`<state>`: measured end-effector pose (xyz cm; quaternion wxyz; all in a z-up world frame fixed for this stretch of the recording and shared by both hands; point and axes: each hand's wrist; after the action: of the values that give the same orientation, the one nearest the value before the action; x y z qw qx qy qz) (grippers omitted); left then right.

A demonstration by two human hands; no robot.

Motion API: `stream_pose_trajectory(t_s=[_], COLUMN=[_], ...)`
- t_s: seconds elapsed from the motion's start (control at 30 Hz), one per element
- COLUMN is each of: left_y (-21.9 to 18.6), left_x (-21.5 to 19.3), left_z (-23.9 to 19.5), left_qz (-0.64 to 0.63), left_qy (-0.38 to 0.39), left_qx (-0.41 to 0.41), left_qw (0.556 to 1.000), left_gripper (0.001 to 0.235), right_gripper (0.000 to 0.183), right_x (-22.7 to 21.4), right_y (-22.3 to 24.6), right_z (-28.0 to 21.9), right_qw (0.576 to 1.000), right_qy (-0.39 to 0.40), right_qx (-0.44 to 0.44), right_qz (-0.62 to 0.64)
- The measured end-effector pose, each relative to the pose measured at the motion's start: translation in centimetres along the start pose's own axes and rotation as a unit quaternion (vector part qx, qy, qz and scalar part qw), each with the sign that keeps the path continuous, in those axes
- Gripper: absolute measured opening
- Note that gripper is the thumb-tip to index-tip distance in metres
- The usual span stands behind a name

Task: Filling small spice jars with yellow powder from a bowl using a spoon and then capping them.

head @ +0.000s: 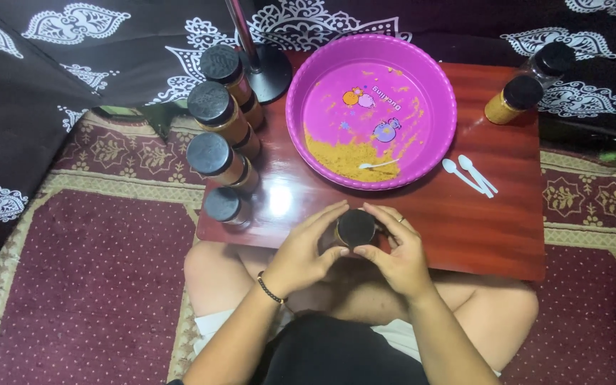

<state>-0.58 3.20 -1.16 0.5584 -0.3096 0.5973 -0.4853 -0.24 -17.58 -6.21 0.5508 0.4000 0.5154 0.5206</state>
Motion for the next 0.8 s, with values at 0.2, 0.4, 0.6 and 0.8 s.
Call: stream_pose_trajectory(t_s=[0.2, 0.4, 0.6, 0.8], left_y=[1.0, -0.5, -3.4, -4.8], left_x=[-0.6, -0.1, 1.6, 4.8], left_z=[0.1, 1.0, 4.0, 8.6], left_qz=[0.035, 0.045, 0.046, 0.050], left_qy=[0.004, 0.005, 0.013, -0.009], left_qx=[-0.017, 0.008, 0.058, 0.141], left_qw=[0.999, 0.999, 0.997, 0.989], left_gripper=[0.064, 0.060, 0.062, 0.070], right_gripper=[0.064, 0.062, 0.059, 0.053], right_x=[0.1, -1.4, -5.3, -9.8], right_y=[0.5, 1.2, 2.5, 2.2], right_z=[0.2, 0.0, 1.2, 4.0], right_qw=[0.998, 0.995, 0.985, 0.979], right_qy=[0.024, 0.014, -0.022, -0.096], right_qx=[-0.026, -0.036, -0.095, -0.138], right_qz=[-0.048, -0.089, -0.144, -0.117])
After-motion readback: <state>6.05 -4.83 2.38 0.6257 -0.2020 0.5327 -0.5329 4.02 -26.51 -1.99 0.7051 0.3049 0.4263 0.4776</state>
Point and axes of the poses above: each hand's wrist, its own z-axis towards the middle knuckle, its own x-axis out of the palm, y = z × x, and after that the axes turned 5 degrees about -y, right-handed
